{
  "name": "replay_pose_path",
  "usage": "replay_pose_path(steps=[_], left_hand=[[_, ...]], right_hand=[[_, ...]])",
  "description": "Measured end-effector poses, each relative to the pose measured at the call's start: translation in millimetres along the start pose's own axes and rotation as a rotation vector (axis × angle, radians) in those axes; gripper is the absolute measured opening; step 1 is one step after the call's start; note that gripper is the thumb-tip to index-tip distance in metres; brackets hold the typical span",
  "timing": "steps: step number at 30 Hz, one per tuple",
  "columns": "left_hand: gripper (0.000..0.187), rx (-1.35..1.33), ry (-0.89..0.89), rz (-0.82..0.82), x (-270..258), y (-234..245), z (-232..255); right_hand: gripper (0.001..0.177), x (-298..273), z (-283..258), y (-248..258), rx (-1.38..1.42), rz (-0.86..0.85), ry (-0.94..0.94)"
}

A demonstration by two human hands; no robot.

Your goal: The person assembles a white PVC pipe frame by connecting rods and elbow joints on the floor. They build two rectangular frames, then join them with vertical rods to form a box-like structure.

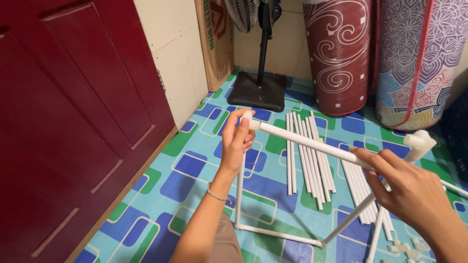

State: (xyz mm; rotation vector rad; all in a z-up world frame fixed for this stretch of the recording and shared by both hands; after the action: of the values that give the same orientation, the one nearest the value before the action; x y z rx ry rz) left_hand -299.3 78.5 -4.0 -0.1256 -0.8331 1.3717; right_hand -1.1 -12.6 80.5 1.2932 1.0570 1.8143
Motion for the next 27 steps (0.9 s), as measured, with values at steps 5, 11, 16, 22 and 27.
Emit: replay_pose_path(steps=[5, 11, 16, 22, 27], left_hand=[[0.036, 0.001, 0.001, -0.002, 0.1, -3.3, 1.2], [0.033, 0.057, -0.027, 0.01, -1.5, -6.6, 0.5], [0.03, 0.12, -0.044, 0.014, -4.8, -8.7, -9.2], [0.029, 0.095, 0.004, 0.13, -10.2, -4.8, -18.6], [0.03, 0.302, -0.139, 0.08, -14.0, -11.7, -8.1]], right_hand=[[0.047, 0.2, -2.8, -0.9, -0.025, 0.09, 0.093], [0.05, -3.7, -9.8, 14.1, -0.215, 0.237, 0.217], [0.049, 8.4, -5.8, 19.5, -0.266, 0.147, 0.253], [0.049, 25.6, 11.5, 0.7, -0.055, -0.119, 0.147], [0.04, 24.3, 34.8, -54.3, 0.402, -0.564, 0.036]])
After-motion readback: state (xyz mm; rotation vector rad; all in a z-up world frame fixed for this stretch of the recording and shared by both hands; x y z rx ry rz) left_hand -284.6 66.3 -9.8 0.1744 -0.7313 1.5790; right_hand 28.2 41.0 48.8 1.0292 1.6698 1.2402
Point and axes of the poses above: each hand's wrist, its own x-axis towards the middle knuckle, its own y-axis out of the back of the hand, z = x × y, the point moved 7 cm from there along x, towards the middle knuckle, and after that the axes turned 11 degrees about -x, right-handed, at the moved point
